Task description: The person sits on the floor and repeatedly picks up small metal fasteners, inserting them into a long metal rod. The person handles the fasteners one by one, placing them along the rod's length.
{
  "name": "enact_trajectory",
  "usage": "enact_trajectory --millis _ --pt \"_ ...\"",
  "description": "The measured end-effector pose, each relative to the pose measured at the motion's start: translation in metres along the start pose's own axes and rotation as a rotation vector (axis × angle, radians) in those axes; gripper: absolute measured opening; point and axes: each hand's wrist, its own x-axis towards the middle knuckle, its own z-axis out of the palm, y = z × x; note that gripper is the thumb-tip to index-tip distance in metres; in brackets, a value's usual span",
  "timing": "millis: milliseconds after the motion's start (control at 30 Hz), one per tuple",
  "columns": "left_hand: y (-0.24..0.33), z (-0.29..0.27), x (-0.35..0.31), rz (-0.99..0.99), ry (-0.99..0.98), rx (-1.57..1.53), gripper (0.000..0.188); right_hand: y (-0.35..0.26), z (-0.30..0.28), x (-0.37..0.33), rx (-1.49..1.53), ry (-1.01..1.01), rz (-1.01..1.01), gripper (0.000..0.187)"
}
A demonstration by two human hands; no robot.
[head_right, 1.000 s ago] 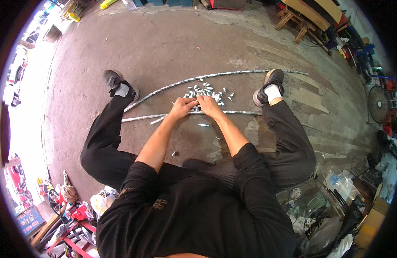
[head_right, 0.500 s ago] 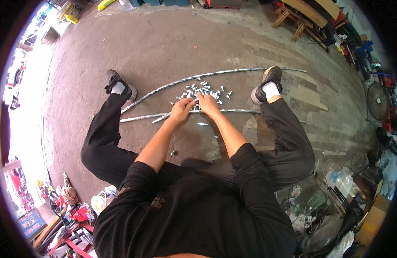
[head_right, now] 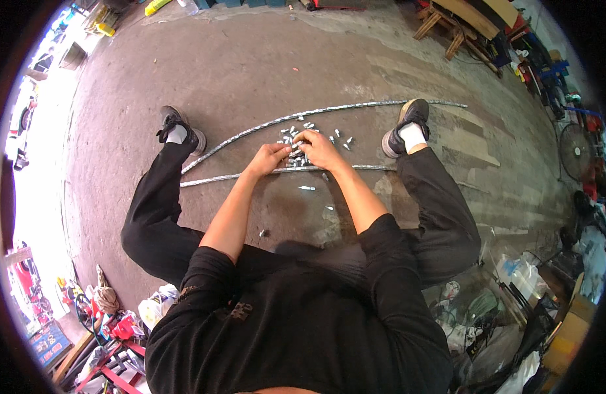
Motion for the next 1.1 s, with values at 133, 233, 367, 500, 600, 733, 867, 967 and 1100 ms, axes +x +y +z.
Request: enact_trajectory --millis 133,233,367,500,600,733,867,967,1100 --pt "0.000 0.008 0.001 0.056 0.081 0.000 0.030 0.003 0.005 -0.001 0.395 0.196 0.216 0.024" --pt "-0.012 0.008 -0.002 0.149 0.135 0.096 0.026 -0.007 0.004 0.004 0.201 0.059 0.476 0.039" --pt "-0.005 0.020 -0.009 0.097 0.192 0.256 0.027 -0.003 -0.003 -0.002 -0.013 0.011 0.569 0.047" --pt "0.002 0.022 -0.013 0.196 0.238 0.371 0.027 0.005 -0.005 -0.003 0.062 -0.099 0.661 0.047" --pt "0.006 0.017 -0.011 0.112 0.214 0.261 0.029 0.017 -0.004 -0.008 0.224 -0.035 0.342 0.028" --pt "0.006 0.012 -0.014 0.054 0.230 0.214 0.030 -0.004 -0.003 -0.007 0.467 0.021 0.356 0.030" --pt "0.006 0.015 -0.015 0.127 0.278 0.261 0.030 -0.007 -0.004 -0.001 0.368 -0.031 0.659 0.038" --pt "0.018 0.016 -0.016 0.106 0.251 0.367 0.029 0.010 -0.009 -0.003 0.325 -0.133 0.596 0.035" --pt "0.040 0.004 -0.022 0.129 0.247 0.422 0.029 0.008 -0.012 -0.004 0.521 -0.076 0.344 0.036"
